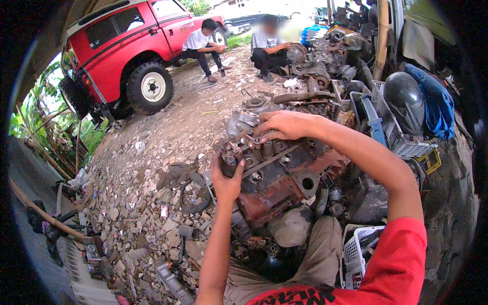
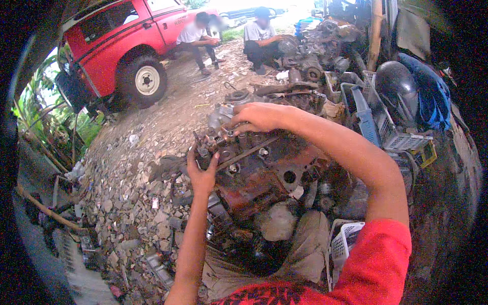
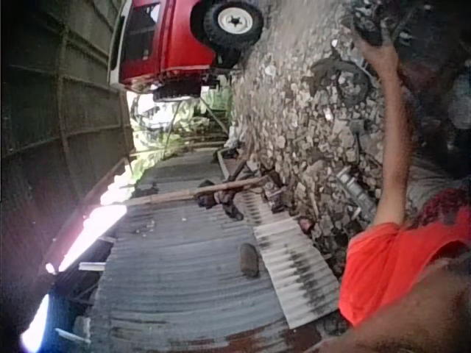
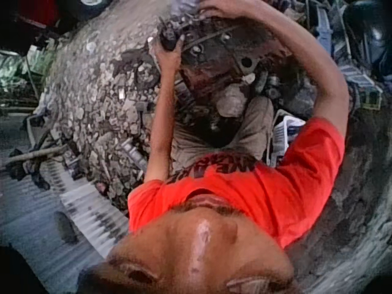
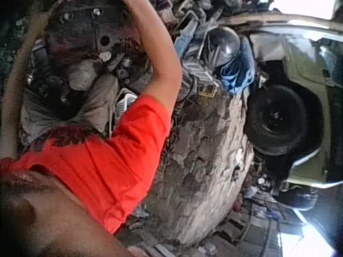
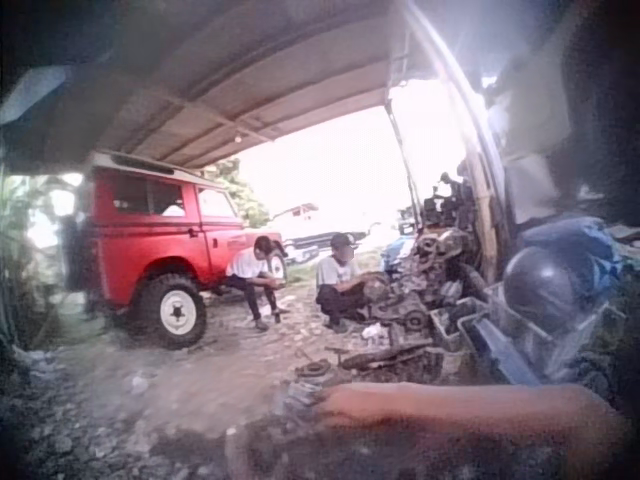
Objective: The person uses a wrench to loosen and remove bolts from an engine block, then removes a metal component. The person continues to work on the engine using hand tools.
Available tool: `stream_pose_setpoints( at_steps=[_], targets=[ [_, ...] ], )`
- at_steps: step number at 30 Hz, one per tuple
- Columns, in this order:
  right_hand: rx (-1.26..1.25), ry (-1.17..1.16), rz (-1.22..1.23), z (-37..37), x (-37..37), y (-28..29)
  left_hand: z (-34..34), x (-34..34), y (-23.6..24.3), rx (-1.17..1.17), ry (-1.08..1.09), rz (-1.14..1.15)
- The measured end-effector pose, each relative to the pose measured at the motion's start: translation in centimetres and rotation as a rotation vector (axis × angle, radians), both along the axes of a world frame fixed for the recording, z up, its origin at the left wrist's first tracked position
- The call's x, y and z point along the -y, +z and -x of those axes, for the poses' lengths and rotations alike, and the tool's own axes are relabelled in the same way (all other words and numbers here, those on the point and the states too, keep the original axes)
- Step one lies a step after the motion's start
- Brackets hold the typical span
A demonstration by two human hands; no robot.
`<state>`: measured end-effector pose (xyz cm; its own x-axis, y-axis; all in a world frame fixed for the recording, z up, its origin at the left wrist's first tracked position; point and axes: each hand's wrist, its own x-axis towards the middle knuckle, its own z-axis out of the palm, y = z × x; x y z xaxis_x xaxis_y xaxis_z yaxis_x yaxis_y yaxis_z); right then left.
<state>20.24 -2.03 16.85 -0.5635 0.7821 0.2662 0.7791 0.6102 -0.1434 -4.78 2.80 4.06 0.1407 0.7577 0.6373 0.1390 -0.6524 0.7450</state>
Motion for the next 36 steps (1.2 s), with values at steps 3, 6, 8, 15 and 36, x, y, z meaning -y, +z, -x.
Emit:
stream_pose_setpoints(
  at_steps=[3, 6, 8, 15, 36],
  targets=[
    [-0.021, -0.037, -0.059, -0.1, 0.3, -0.7, 0.0, -0.4, -0.3, 0.004, -0.022, -0.048],
    [-0.092, -0.050, -0.102, -0.4, 0.5, -1.8, 0.0, 0.0, 0.2, -0.011, -0.032, 0.041],
    [-0.120, -0.015, -0.099, -1.0, -0.1, -2.5, -0.2, 0.0, -0.3, 0.007, -0.021, 0.059],
    [-0.099, -0.170, -0.315, -3.7, -0.3, 2.8, -0.3, -0.5, -0.7, -0.021, -0.010, -0.024],
    [0.132, -0.430, 0.074, 10.7, 1.9, 0.0, -0.2, -0.6, -0.3, 0.013, 0.010, -0.074]
  ],
)
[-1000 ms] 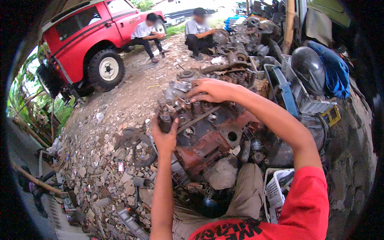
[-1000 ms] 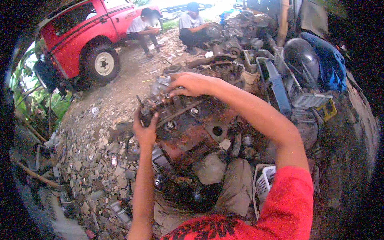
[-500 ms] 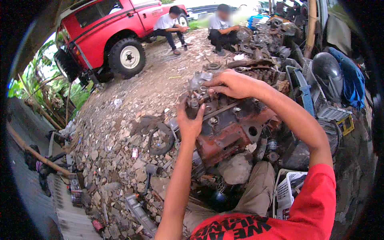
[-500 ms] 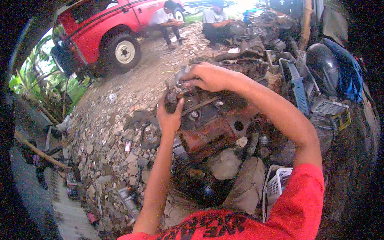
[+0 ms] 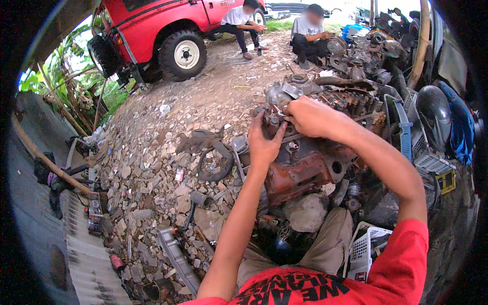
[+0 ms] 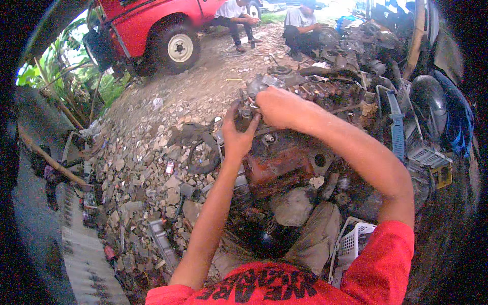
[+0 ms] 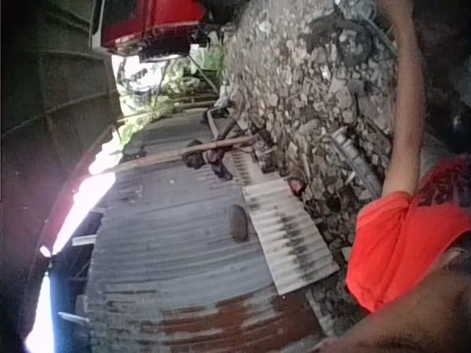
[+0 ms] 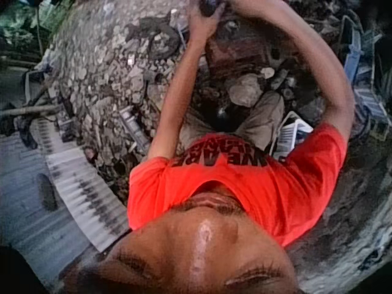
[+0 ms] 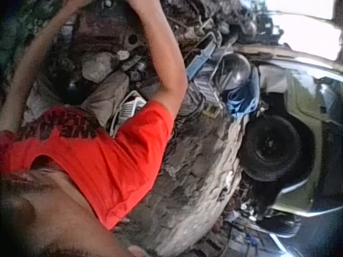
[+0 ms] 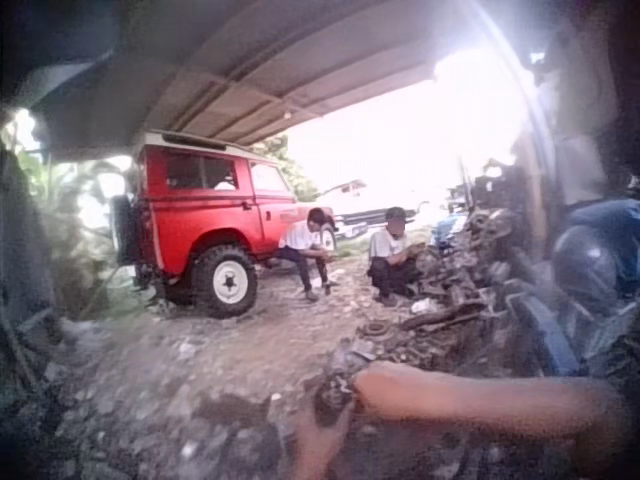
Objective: The person uses a wrench to loosen and remove bolts from an engine block, then removes a metal component. The person continues to work on the engine using hand tools.
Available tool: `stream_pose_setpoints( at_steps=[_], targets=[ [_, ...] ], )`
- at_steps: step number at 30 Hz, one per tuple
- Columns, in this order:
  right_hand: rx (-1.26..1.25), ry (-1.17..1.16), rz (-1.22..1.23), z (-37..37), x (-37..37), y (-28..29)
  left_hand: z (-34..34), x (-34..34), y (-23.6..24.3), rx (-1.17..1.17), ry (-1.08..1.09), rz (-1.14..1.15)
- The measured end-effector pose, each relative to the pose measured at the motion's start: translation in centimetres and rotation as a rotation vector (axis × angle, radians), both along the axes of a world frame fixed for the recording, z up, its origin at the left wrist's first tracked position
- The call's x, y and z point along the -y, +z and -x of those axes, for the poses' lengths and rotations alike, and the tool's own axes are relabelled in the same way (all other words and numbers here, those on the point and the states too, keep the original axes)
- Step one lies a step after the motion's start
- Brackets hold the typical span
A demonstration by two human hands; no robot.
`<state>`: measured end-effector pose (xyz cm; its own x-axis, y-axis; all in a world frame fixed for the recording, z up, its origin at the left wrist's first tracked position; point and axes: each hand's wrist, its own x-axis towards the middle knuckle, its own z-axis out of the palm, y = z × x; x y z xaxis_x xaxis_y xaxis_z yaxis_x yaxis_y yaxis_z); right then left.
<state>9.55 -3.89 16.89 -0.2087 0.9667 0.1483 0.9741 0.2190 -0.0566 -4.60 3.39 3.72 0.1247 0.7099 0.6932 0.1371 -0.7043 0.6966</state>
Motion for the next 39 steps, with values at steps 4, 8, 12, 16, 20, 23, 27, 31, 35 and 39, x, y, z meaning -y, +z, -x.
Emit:
stream_pose_setpoints(
  at_steps=[4, 8, 12, 16, 20, 23, 27, 31, 35, 39],
  targets=[
    [-0.020, 0.160, -0.001, -1.6, 0.0, 0.9, 0.2, 0.2, 0.2, -0.006, 0.000, 0.043],
    [0.075, 0.350, -0.022, -2.9, -0.8, 1.6, 0.0, 0.2, 0.3, 0.024, -0.017, 0.010],
    [0.152, 0.513, -0.050, -4.9, -1.7, 2.1, 0.2, 0.7, 0.8, -0.027, 0.002, 0.063],
    [0.144, 0.531, 0.049, -4.7, -2.3, 3.2, 0.2, 0.3, 0.4, -0.025, 0.007, 0.042],
    [0.116, 0.484, 0.108, -4.5, -2.3, 3.9, 0.3, 0.2, 0.3, -0.030, -0.006, 0.032],
    [0.200, 0.460, 0.058, -4.8, -1.8, 4.4, 0.0, 0.2, 0.1, -0.031, 0.009, 0.001],
    [0.371, 0.476, -0.014, -5.2, -3.3, 3.9, 0.1, 0.2, -0.1, -0.016, -0.008, 0.035],
    [0.457, 0.538, -0.051, -6.4, -5.4, 4.3, 0.0, -0.2, -0.2, -0.016, 0.005, 0.014],
    [0.540, 0.687, -0.168, -6.5, -7.7, 3.6, -0.1, -0.2, -0.4, -0.004, 0.025, -0.002],
    [0.604, 0.684, -0.137, -6.2, -9.5, 3.1, -0.2, 0.1, -0.3, -0.030, 0.024, 0.032]
  ],
)
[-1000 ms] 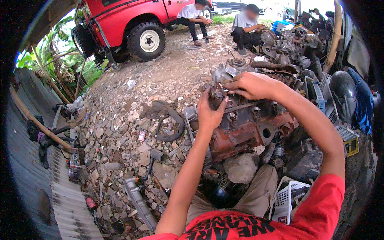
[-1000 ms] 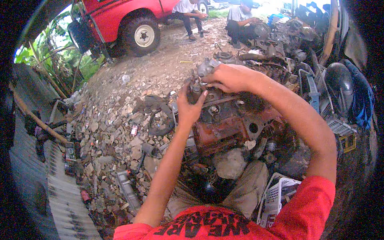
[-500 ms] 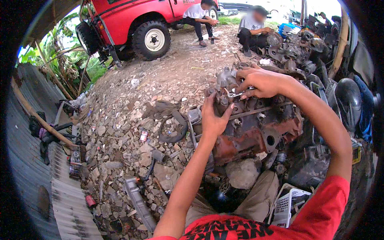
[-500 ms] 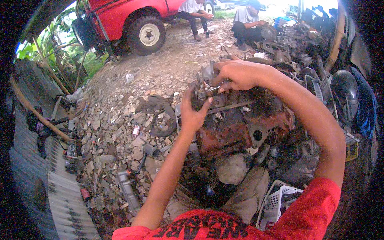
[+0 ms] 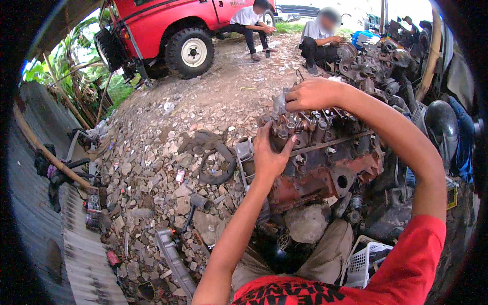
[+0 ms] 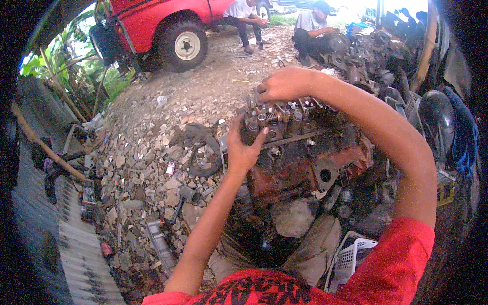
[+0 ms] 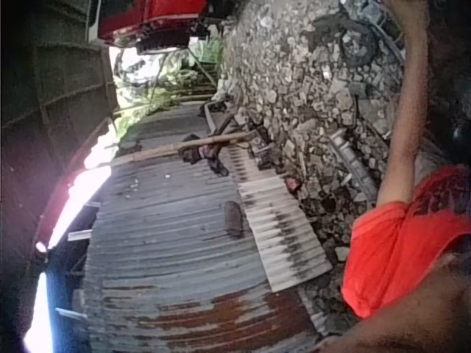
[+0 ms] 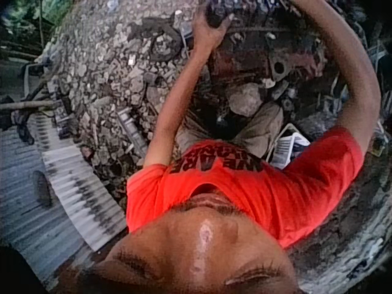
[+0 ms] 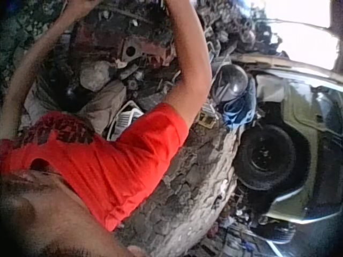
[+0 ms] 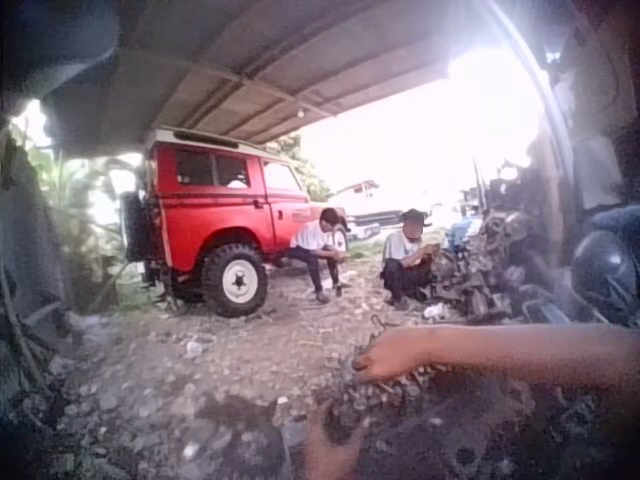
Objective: The person uses a wrench to loosen and remove bolts from an engine block, then removes a metal component. The person continues to work on the engine using hand tools.
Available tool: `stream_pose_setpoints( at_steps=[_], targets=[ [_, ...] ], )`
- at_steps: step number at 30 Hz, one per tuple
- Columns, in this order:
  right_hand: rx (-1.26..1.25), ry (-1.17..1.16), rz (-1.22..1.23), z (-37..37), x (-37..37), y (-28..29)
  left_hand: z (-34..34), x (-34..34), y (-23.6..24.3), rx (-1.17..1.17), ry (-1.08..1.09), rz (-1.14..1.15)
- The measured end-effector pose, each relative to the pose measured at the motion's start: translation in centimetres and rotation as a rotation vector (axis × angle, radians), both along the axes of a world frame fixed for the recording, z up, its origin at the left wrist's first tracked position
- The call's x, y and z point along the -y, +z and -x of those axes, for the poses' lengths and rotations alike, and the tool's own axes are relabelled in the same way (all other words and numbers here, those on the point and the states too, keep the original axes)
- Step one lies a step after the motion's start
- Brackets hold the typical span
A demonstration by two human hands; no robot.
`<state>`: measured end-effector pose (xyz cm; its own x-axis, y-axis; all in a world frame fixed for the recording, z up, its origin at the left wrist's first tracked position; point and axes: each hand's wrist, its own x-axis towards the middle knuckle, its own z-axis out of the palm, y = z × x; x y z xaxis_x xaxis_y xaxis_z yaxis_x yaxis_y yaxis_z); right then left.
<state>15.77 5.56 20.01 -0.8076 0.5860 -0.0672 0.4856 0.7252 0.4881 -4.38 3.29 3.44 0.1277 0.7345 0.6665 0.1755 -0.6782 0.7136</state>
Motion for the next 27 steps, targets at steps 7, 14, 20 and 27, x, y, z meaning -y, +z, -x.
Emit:
stream_pose_setpoints(
  at_steps=[7, 14, 20, 27],
  targets=[
    [0.097, 0.039, -0.065, 1.4, -1.2, -0.4, 0.1, -0.3, -0.3, 0.024, 0.011, -0.019],
    [-0.062, 0.123, -0.268, -0.9, -2.7, -0.2, 0.4, -0.2, 0.1, 0.019, 0.011, -0.002],
    [-0.063, -0.206, -0.498, -4.6, 3.4, 5.9, 0.1, 0.2, 0.6, 0.005, 0.028, -0.040],
    [-0.718, -0.582, -0.186, 3.0, 13.4, -3.3, 0.0, 0.5, 0.9, 0.005, 0.024, -0.019]
  ],
)
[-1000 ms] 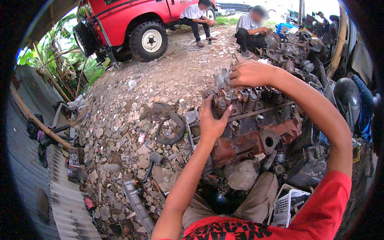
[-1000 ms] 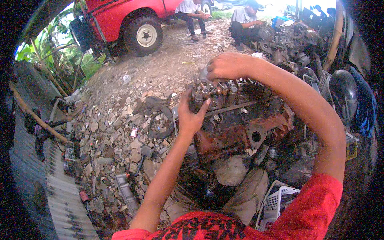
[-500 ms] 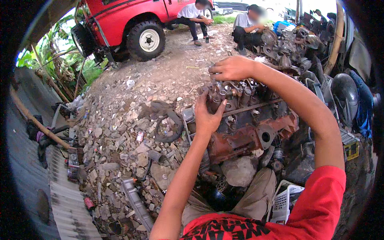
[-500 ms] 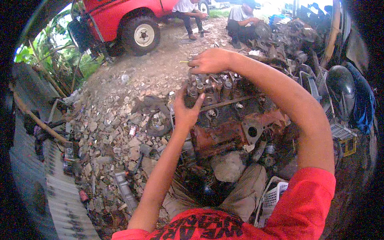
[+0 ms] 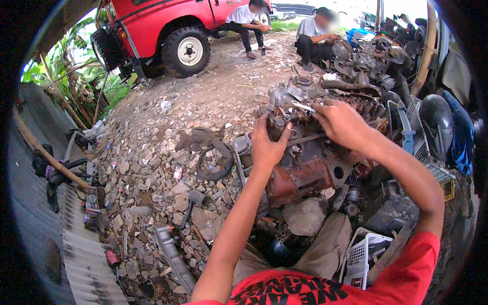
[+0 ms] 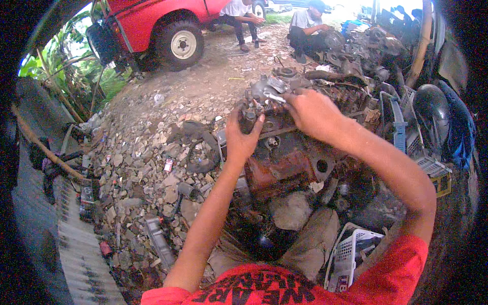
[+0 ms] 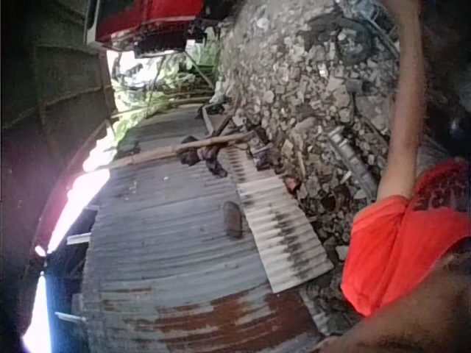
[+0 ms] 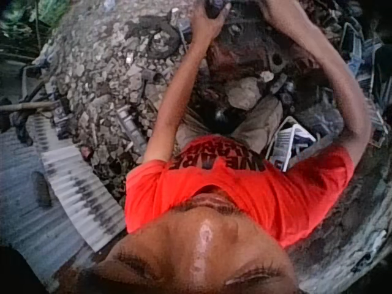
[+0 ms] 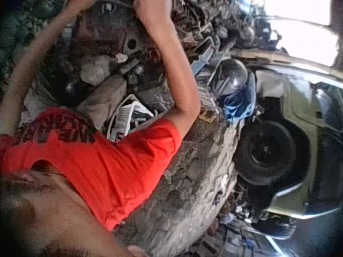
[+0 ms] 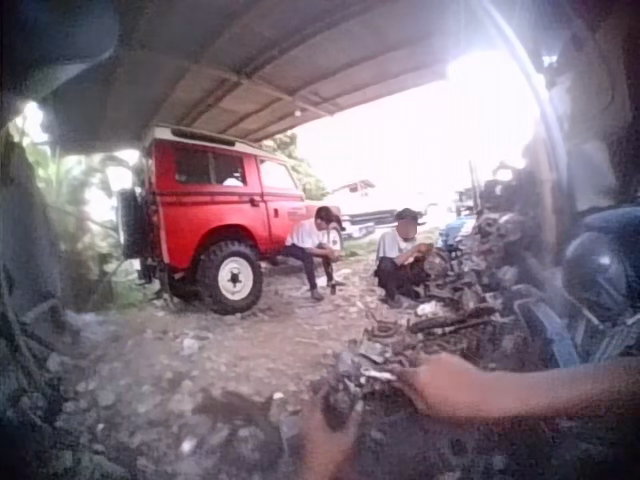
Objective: The person uses a wrench to loosen and remove bolts from an engine block, then removes a metal component. The person continues to work on the engine using hand tools.
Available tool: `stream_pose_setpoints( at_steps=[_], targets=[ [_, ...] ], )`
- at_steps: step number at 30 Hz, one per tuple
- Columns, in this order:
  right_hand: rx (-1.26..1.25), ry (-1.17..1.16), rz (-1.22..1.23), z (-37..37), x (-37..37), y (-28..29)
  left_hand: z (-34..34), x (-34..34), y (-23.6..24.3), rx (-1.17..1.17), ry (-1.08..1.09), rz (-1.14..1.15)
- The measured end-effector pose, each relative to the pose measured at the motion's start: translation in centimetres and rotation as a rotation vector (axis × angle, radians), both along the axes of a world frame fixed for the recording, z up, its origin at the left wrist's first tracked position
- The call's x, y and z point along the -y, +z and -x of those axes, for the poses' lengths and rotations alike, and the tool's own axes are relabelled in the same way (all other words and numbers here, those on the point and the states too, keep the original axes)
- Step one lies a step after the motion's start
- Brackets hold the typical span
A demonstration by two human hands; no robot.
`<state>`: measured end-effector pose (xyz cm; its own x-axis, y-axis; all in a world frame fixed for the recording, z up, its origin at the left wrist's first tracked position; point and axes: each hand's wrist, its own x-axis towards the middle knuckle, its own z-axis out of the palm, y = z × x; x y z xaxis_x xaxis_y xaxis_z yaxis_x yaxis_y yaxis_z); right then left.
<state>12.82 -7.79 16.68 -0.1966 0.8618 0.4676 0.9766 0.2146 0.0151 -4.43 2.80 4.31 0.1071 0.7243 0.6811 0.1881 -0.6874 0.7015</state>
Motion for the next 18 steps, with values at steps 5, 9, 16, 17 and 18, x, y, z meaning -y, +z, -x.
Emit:
stream_pose_setpoints(
  at_steps=[5, 9, 16, 17, 18],
  targets=[
    [-0.131, 0.014, 0.062, 2.9, 0.9, -1.1, -0.1, -0.1, -0.1, 0.005, 0.020, -0.038],
    [-0.024, -0.052, 0.235, 4.3, 0.9, 0.7, -0.1, -0.2, 0.0, 0.015, 0.004, -0.019],
    [0.039, -0.094, 0.224, 4.6, 1.3, 0.0, 0.1, 0.0, 0.0, 0.001, -0.011, 0.035],
    [0.040, -0.141, 0.172, 4.4, 1.5, -0.5, -0.1, 0.0, 0.0, 0.006, -0.024, 0.042],
    [0.159, -0.047, 0.025, 3.5, 1.0, -0.9, 0.1, -0.2, -0.1, 0.007, -0.017, 0.032]
  ],
)
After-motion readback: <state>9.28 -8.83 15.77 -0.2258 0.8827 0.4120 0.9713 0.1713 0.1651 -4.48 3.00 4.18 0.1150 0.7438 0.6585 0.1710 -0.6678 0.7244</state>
